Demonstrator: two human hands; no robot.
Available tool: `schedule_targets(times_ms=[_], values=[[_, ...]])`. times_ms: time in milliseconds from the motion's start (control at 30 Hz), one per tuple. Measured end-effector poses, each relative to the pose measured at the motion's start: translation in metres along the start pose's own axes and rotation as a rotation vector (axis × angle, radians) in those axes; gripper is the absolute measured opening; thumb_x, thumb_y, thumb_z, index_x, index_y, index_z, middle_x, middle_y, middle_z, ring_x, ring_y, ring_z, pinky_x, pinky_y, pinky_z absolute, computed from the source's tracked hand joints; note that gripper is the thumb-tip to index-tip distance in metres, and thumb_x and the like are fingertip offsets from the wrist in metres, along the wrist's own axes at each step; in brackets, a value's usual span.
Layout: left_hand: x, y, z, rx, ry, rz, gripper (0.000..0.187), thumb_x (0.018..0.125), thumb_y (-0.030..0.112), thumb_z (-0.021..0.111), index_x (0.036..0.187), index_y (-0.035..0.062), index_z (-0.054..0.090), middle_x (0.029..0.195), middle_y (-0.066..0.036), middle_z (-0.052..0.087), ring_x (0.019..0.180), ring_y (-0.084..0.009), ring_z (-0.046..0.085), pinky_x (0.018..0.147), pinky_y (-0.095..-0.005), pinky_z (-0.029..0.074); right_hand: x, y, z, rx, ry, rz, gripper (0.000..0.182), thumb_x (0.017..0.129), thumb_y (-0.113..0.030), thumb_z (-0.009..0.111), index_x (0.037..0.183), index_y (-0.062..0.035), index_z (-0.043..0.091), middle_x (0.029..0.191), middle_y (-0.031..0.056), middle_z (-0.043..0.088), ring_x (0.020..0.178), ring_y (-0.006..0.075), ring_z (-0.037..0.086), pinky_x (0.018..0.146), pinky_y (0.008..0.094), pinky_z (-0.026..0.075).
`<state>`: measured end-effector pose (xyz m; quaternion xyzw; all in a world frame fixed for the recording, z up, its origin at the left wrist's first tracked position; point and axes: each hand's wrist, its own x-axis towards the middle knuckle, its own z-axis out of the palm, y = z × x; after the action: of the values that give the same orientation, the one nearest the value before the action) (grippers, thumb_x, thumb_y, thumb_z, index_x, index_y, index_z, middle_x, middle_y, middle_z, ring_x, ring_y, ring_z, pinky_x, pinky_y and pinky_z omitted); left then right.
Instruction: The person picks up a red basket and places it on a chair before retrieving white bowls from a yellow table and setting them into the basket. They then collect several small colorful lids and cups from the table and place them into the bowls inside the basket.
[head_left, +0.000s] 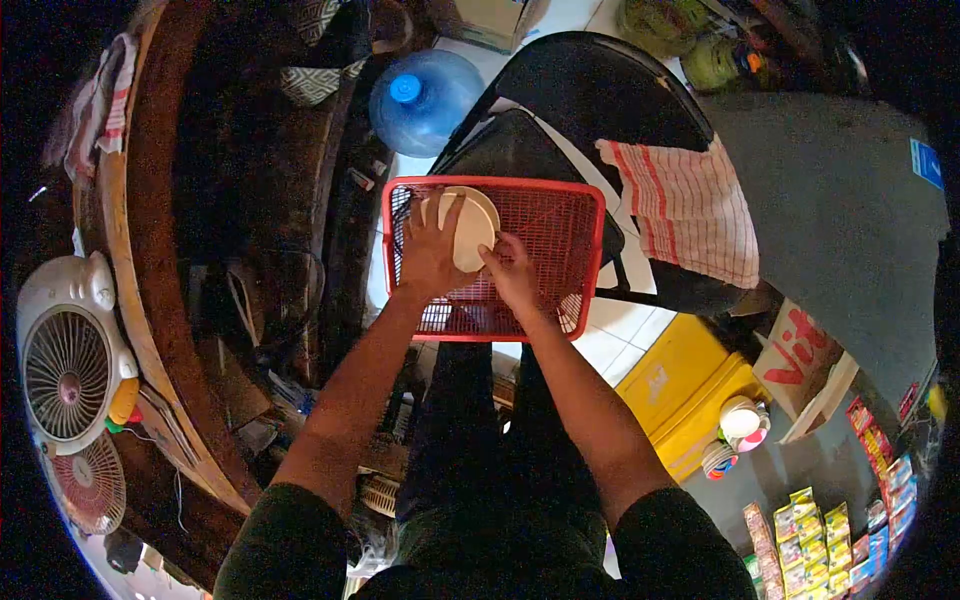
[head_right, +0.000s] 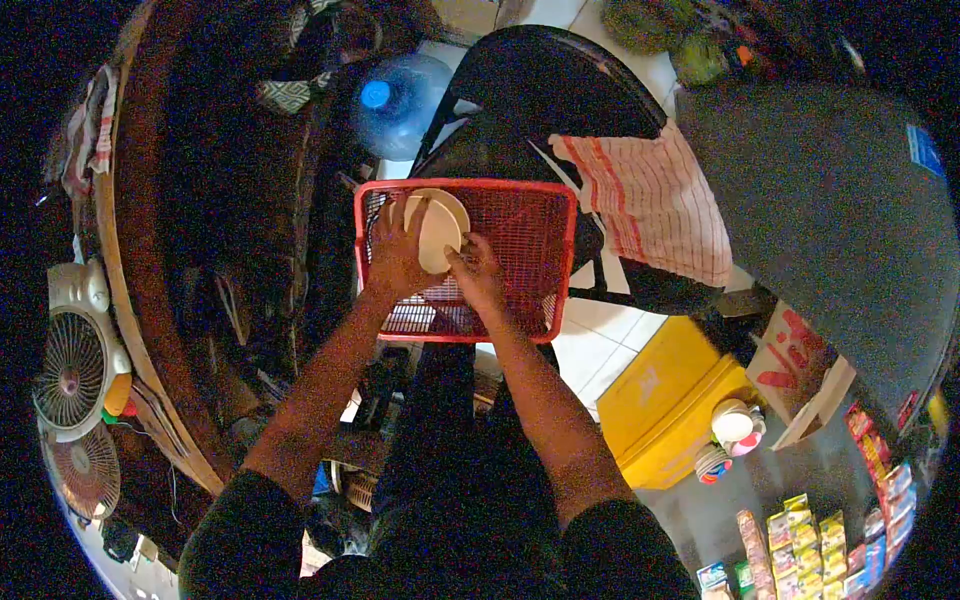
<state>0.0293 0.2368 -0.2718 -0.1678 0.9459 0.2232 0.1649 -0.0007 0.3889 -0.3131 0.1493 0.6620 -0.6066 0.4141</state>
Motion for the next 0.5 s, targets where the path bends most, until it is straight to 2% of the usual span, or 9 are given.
schedule_targets(times_ms=[67, 133, 200, 233, 300, 367, 500], values=[[0.003, 0.004, -0.003, 0.023, -0.053, -0.001, 0.122, 0.048, 0.039, 0.087, 0.148, 0.0155, 0.02, 0.149, -0.023, 0.019, 0.132, -0.0503, 0.025, 0.107, -0.0593, 0.026, 0.0, 0.003, -0.002, -0.053, 0.02, -0.061, 0.046, 0.087, -0.029, 0.068, 0.123, -0.0044, 0.053, 0.1, 0.0108, 0.063, 0.087, 0.0186, 0.063, 0.074, 0.0316, 0.051], [0.007, 0.005, 0.006, 0.032, -0.044, 0.003, 0.12, 0.05, 0.038, 0.086, 0.148, 0.017, 0.02, 0.149, -0.02, 0.02, 0.133, -0.0499, 0.023, 0.106, -0.0616, 0.027, 0.002, 0.005, -0.006, -0.108, 0.041, -0.12, 0.044, 0.086, -0.025, 0.069, 0.121, -0.0044, 0.053, 0.099, 0.0096, 0.063, 0.084, 0.017, 0.063, 0.072, 0.0301, 0.051], [0.007, 0.006, 0.012, 0.041, -0.034, 0.01, 0.118, 0.052, 0.036, 0.086, 0.148, 0.0185, 0.02, 0.149, -0.018, 0.02, 0.135, -0.0494, 0.021, 0.104, -0.064, 0.029, 0.007, 0.01, -0.012, -0.388, 0.076, -0.049, 0.045, 0.086, -0.023, 0.068, 0.121, -0.0013, 0.051, 0.097, 0.0133, 0.067, 0.085, 0.0236, 0.065, 0.079, 0.0352, 0.052], [0.007, 0.006, 0.014, 0.021, -0.024, 0.004, 0.119, 0.051, 0.035, 0.086, 0.148, 0.0185, 0.019, 0.149, -0.018, 0.02, 0.135, -0.0496, 0.02, 0.104, -0.0643, 0.028, 0.01, 0.017, -0.013, -0.387, 0.079, -0.048, 0.045, 0.086, -0.023, 0.068, 0.121, -0.0013, 0.051, 0.097, 0.0133, 0.067, 0.085, 0.0236, 0.065, 0.079, 0.0352, 0.052], [0.006, 0.006, 0.017, 0.0, -0.015, -0.002, 0.119, 0.051, 0.035, 0.087, 0.148, 0.0185, 0.019, 0.148, -0.018, 0.021, 0.135, -0.0497, 0.02, 0.104, -0.0646, 0.028, 0.014, 0.025, -0.011, -0.285, 0.062, -0.091, 0.04, 0.087, -0.022, 0.068, 0.12, -0.0044, 0.054, 0.097, 0.0093, 0.064, 0.083, 0.0169, 0.063, 0.073, 0.0308, 0.051], [0.005, 0.006, 0.019, -0.039, 0.083, 0.01, 0.119, 0.051, 0.033, 0.088, 0.148, 0.019, 0.02, 0.148, -0.017, 0.021, 0.133, -0.0499, 0.021, 0.104, -0.0651, 0.027, 0.013, 0.028, -0.012, -0.245, 0.064, -0.105, 0.041, 0.087, -0.023, 0.068, 0.12, -0.0044, 0.054, 0.098, 0.0098, 0.064, 0.083, 0.0173, 0.063, 0.074, 0.0309, 0.051], [0.008, 0.006, 0.023, -0.032, 0.113, 0.008, 0.12, 0.049, 0.033, 0.088, 0.148, 0.0199, 0.021, 0.148, -0.016, 0.022, 0.132, -0.0499, 0.023, 0.104, -0.0652, 0.027, 0.009, 0.022, -0.011, -0.223, 0.074, -0.16, 0.04, 0.087, -0.023, 0.067, 0.121, -0.0041, 0.054, 0.101, 0.0107, 0.065, 0.084, 0.0182, 0.064, 0.077, 0.0309, 0.051]])
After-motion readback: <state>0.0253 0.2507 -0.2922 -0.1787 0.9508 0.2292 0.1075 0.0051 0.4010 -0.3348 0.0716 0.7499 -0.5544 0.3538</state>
